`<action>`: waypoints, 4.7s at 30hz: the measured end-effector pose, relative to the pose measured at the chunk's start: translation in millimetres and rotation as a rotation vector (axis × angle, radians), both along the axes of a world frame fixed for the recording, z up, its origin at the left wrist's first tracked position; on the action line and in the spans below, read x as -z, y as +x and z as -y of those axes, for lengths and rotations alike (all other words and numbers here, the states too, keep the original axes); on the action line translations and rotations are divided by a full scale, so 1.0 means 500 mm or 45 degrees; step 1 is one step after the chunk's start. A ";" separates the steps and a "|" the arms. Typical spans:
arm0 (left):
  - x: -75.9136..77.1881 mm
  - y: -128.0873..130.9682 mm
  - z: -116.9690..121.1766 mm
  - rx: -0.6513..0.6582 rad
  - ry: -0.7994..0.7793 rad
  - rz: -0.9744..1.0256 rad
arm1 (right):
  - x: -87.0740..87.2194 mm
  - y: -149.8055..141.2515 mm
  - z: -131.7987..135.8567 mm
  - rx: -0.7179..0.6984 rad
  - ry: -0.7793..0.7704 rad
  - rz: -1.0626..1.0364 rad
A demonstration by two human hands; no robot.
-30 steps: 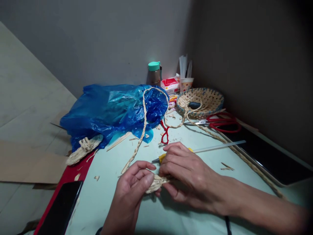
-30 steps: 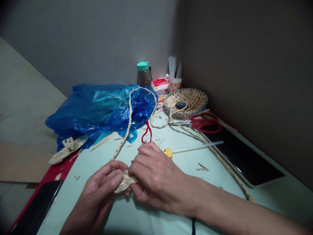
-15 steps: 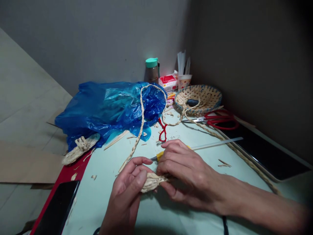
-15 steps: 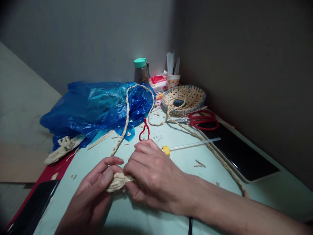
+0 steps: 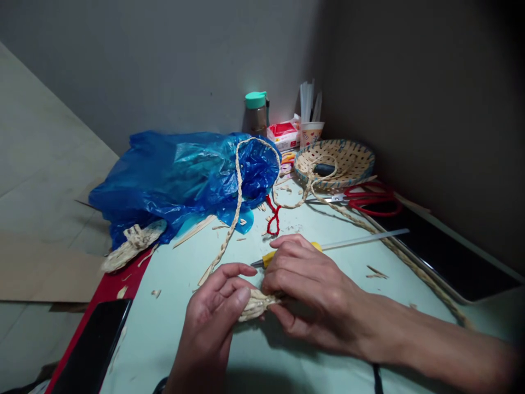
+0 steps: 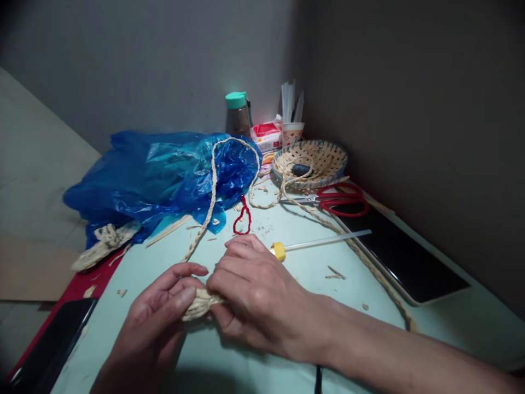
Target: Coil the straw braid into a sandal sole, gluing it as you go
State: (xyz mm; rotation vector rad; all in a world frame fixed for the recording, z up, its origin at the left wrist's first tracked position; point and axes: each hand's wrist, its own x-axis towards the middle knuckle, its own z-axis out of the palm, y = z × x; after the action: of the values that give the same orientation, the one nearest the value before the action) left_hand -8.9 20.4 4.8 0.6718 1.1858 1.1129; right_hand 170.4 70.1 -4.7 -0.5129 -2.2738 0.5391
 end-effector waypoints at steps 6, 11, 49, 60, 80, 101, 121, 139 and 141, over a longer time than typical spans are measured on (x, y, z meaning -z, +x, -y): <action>0.002 0.001 0.000 -0.071 0.064 -0.155 | -0.001 0.004 -0.007 0.045 0.059 0.051; 0.005 -0.002 -0.001 -0.108 0.063 -0.195 | -0.004 0.002 -0.005 0.084 0.156 0.130; 0.022 -0.015 -0.006 -0.215 0.142 -0.129 | 0.004 0.005 0.001 0.139 0.541 0.154; 0.020 -0.018 -0.011 -0.215 0.117 -0.047 | 0.011 0.010 0.001 0.113 0.522 0.231; 0.020 -0.019 -0.008 -0.151 0.135 -0.033 | -0.007 0.019 -0.019 0.126 0.035 -0.163; 0.042 0.007 0.016 -0.186 0.946 -1.213 | 0.013 0.020 0.006 0.045 -0.418 -0.175; 0.033 -0.024 0.012 -0.188 1.163 -1.510 | -0.020 0.023 -0.022 0.422 -0.738 -0.610; 0.049 -0.017 -0.013 -0.759 1.282 -1.729 | 0.015 0.008 0.002 0.157 -0.906 -0.172; 0.051 -0.013 -0.012 -0.778 1.273 -1.741 | 0.016 0.008 0.007 0.130 -0.890 -0.171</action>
State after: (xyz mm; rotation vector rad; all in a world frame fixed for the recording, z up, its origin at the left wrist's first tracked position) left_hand -15.5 26.7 -21.0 2.1635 2.0092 1.8502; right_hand 174.3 66.7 -12.7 -0.8893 -1.8771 1.2832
